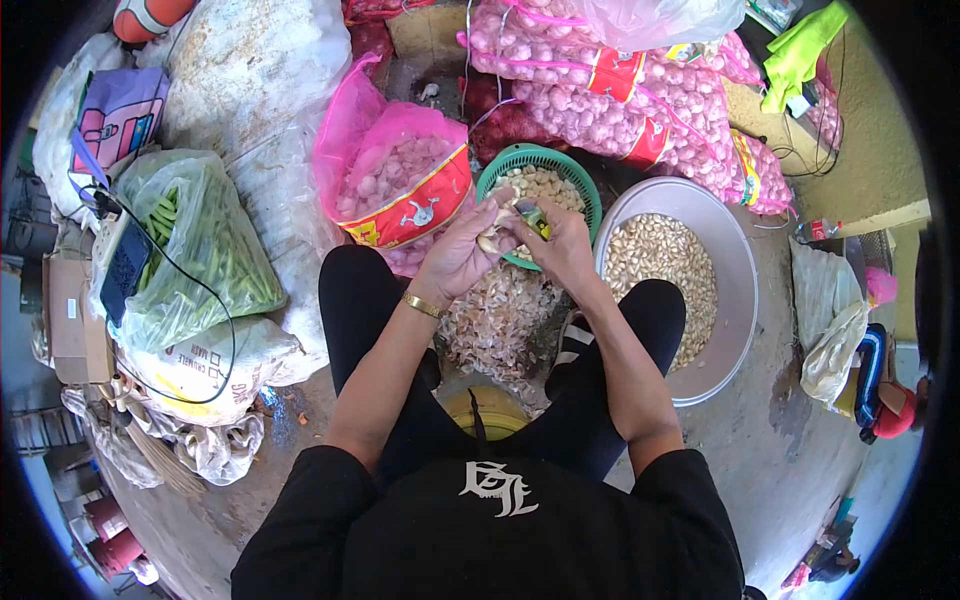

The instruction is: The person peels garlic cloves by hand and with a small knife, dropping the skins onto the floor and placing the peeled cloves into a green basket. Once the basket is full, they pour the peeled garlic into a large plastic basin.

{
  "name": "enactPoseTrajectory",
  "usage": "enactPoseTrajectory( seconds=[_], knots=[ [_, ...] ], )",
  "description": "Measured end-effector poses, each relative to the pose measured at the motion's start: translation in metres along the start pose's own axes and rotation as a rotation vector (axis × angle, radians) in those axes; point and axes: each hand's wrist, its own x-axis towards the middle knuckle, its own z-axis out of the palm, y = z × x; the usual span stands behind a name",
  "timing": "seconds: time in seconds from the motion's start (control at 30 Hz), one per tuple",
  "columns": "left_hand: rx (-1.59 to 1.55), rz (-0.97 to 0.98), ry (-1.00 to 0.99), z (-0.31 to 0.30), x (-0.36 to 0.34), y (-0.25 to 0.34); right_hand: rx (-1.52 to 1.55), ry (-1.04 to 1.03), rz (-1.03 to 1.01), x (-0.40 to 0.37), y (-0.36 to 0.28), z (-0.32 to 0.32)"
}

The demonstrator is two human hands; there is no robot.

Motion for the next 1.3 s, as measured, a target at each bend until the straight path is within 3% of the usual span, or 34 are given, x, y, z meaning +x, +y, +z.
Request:
enactPoseTrajectory(
  seconds=[0.03,0.1,0.27,0.37,0.43,0.47,0.53,0.63,0.73,1.07,1.3],
  knots=[
    [0.001,-0.001,-0.001,0.005,-0.001,0.001,-0.053,0.030,-0.014,0.001,-0.003,-0.003],
    [0.229,-0.041,0.184,0.012,-0.004,0.004,-0.123,0.018,-0.065,0.003,-0.007,-0.012],
    [0.406,-0.105,0.221,-0.016,-0.001,0.008,-0.261,-0.038,-0.233,0.004,-0.005,-0.017],
    [0.401,-0.065,0.184,-0.018,-0.001,0.007,-0.211,-0.023,-0.160,0.005,-0.007,-0.011],
    [0.326,-0.036,0.171,-0.009,-0.002,0.010,0.192,0.134,0.149,0.007,0.004,-0.002],
    [0.326,-0.001,0.174,-0.004,-0.003,0.012,0.192,0.134,0.149,0.006,0.009,-0.003],
    [0.326,0.031,0.176,-0.001,-0.003,0.012,0.244,-0.109,0.224,0.004,0.012,-0.008],
    [0.340,0.068,0.161,0.002,-0.004,0.011,0.313,-0.138,0.316,0.003,0.014,0.000],
    [0.370,0.068,0.174,0.005,-0.004,0.008,0.322,-0.114,0.173,0.002,0.009,0.005],
    [0.514,0.108,0.142,0.002,0.001,0.002,0.248,-0.141,0.200,0.002,0.007,-0.003],
    [0.636,0.105,0.136,0.013,-0.002,0.003,0.443,-0.260,0.394,0.001,-0.007,-0.008]
  ],
)
